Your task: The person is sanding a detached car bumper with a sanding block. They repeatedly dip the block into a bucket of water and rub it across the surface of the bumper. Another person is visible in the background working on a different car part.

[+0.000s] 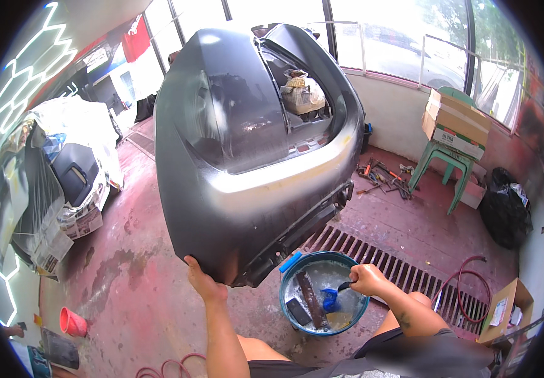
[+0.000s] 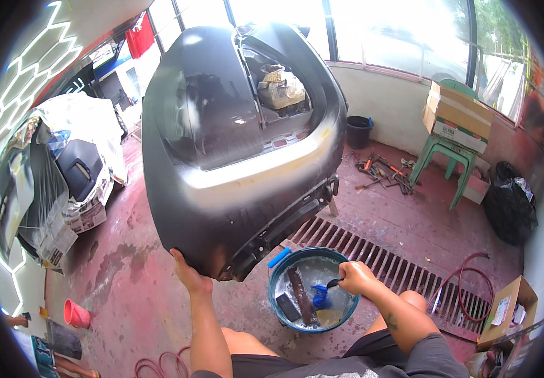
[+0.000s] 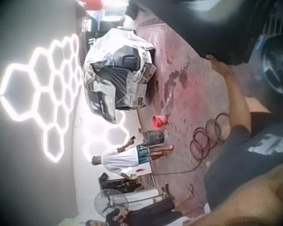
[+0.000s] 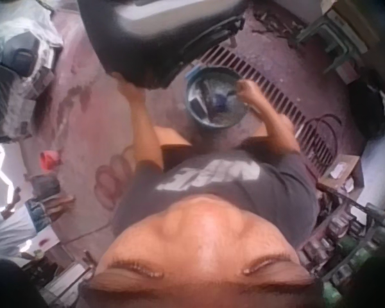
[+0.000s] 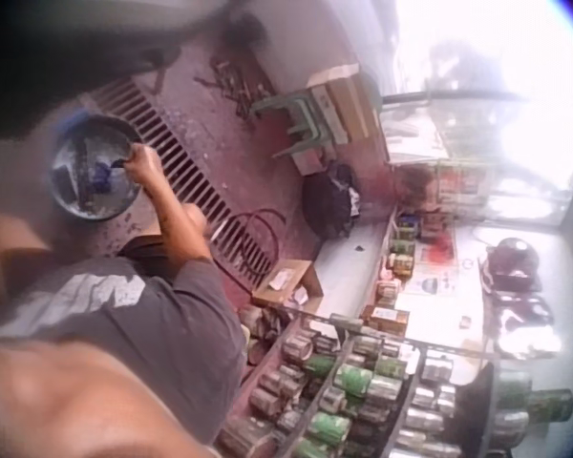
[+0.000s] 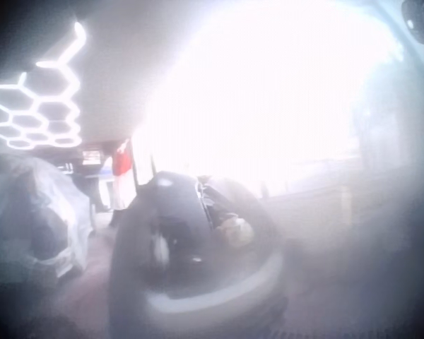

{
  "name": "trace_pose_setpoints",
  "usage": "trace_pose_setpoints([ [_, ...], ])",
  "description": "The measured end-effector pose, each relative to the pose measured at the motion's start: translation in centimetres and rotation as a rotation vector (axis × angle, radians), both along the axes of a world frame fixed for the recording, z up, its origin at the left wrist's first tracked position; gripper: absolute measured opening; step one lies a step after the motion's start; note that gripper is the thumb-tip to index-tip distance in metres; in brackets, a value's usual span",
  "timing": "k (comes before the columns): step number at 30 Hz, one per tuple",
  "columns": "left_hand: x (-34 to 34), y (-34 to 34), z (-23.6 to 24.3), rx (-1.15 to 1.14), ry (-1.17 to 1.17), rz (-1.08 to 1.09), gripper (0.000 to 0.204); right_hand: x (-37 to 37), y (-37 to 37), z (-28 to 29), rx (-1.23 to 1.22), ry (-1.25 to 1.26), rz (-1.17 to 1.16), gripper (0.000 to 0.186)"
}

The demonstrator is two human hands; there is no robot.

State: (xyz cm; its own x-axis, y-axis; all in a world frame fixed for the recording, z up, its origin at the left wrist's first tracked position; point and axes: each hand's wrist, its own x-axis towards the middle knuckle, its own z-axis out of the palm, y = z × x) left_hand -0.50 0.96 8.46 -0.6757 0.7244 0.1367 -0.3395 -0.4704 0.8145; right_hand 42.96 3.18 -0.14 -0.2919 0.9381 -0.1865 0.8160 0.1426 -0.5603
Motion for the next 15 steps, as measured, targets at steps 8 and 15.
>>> trace_pose_setpoints([
  [8, 0.5, -0.5, 0.9, -0.016, -0.002, 0.017, 0.087, -1.2, -0.3, -0.9, 0.276, 0.167, -0.146, 0.032],
  [15, 0.2, -0.4, 0.6, -0.004, -0.013, -0.004, 0.083, -4.5, -2.9, -3.8, 0.216, -0.275, 0.009, 0.018],
])
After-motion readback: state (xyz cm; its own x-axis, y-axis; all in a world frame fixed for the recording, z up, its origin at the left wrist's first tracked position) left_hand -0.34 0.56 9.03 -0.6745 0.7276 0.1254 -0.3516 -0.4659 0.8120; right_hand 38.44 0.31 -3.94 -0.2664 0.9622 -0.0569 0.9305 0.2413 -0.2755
